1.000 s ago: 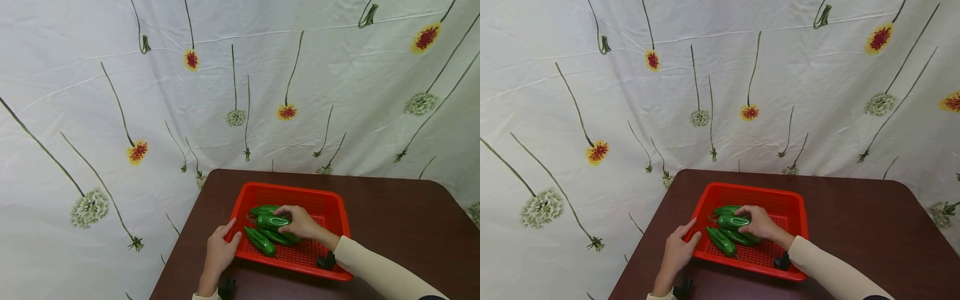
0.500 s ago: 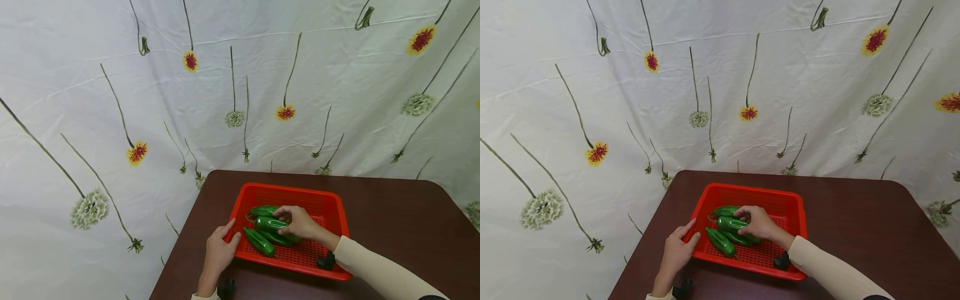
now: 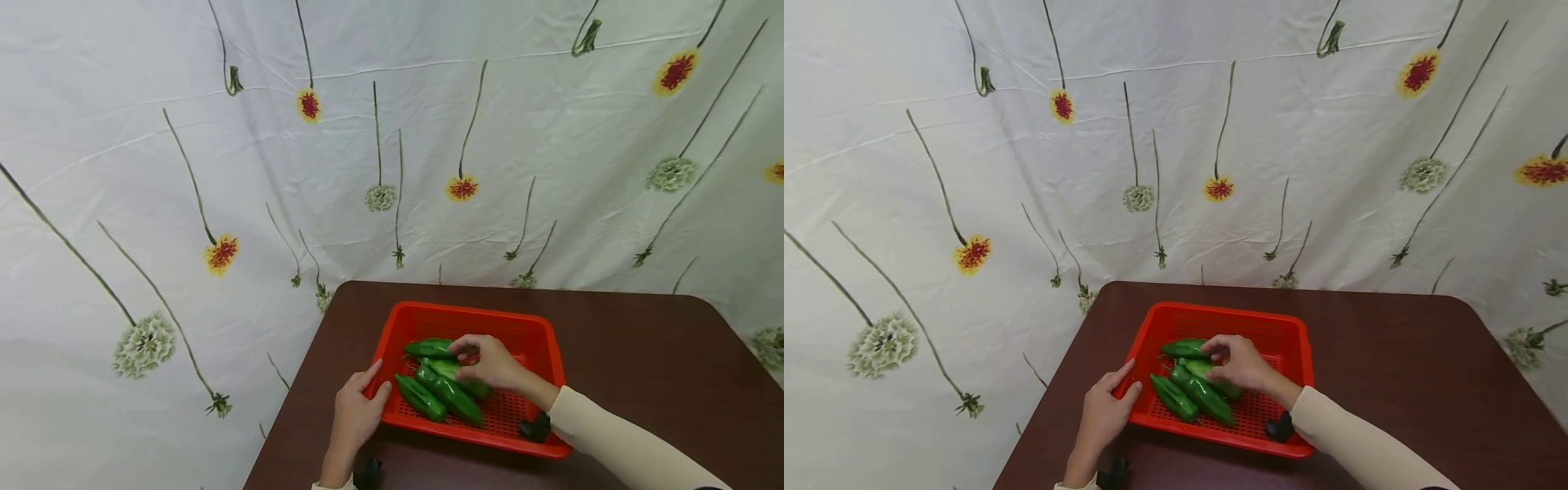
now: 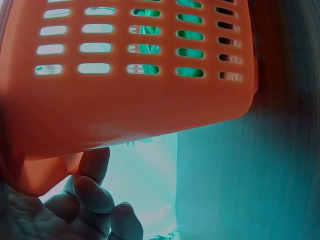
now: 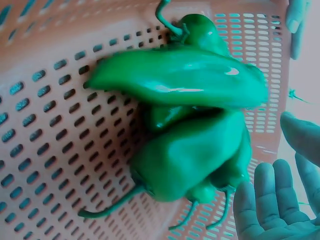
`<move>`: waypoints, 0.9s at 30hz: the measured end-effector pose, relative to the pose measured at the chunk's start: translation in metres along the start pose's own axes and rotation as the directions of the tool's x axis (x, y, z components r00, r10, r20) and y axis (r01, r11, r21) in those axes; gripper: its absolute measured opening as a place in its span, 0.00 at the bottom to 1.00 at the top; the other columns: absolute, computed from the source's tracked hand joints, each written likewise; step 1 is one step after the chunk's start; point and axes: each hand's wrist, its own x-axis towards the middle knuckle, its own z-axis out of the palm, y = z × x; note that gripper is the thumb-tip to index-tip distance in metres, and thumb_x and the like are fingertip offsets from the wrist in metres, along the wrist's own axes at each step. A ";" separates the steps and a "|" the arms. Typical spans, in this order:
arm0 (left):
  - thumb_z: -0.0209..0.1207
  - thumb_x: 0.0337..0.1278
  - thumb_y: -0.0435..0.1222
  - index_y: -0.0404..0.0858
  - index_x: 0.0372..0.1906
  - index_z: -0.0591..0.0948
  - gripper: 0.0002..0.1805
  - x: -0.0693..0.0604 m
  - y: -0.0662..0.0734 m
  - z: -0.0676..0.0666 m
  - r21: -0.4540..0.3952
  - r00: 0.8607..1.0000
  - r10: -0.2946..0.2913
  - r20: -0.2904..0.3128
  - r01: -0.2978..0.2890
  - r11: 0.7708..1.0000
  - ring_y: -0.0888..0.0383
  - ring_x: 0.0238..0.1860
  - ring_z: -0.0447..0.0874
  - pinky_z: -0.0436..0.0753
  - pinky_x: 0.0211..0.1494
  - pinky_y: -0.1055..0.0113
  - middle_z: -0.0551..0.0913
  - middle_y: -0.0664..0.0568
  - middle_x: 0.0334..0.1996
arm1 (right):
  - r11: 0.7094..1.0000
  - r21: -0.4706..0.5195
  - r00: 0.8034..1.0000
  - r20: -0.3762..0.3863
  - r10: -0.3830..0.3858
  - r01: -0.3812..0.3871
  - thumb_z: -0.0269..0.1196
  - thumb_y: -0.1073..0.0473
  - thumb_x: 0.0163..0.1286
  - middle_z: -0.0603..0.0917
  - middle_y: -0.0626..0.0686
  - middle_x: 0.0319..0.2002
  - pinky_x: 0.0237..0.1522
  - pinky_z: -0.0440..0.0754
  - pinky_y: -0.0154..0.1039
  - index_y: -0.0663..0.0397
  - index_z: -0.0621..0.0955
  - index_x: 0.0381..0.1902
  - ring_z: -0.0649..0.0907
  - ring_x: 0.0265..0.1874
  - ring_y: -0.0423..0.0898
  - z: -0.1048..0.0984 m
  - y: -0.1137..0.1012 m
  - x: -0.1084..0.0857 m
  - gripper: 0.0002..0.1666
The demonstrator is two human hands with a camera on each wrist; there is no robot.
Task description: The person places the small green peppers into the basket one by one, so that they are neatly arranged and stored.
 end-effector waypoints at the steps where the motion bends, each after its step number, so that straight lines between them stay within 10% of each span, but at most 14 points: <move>1: 0.69 0.58 0.41 0.55 0.62 0.82 0.25 0.001 0.000 0.000 0.000 1.000 -0.001 -0.002 0.001 1.000 0.61 0.42 0.84 0.82 0.42 0.66 0.86 0.56 0.46 | 1.000 -0.001 1.000 -0.008 0.001 -0.001 0.74 0.62 0.60 0.85 0.58 0.52 0.48 0.84 0.39 0.56 0.83 0.54 0.83 0.50 0.54 -0.002 -0.001 -0.001 0.24; 27: 0.65 0.62 0.43 0.44 0.63 0.82 0.24 0.016 0.003 -0.019 0.125 0.995 0.056 0.087 -0.067 0.990 0.47 0.54 0.83 0.82 0.56 0.48 0.84 0.45 0.53 | 0.986 -0.139 0.941 -0.310 -0.136 0.096 0.70 0.53 0.66 0.86 0.45 0.51 0.49 0.84 0.46 0.40 0.83 0.54 0.85 0.48 0.48 -0.049 -0.044 -0.034 0.19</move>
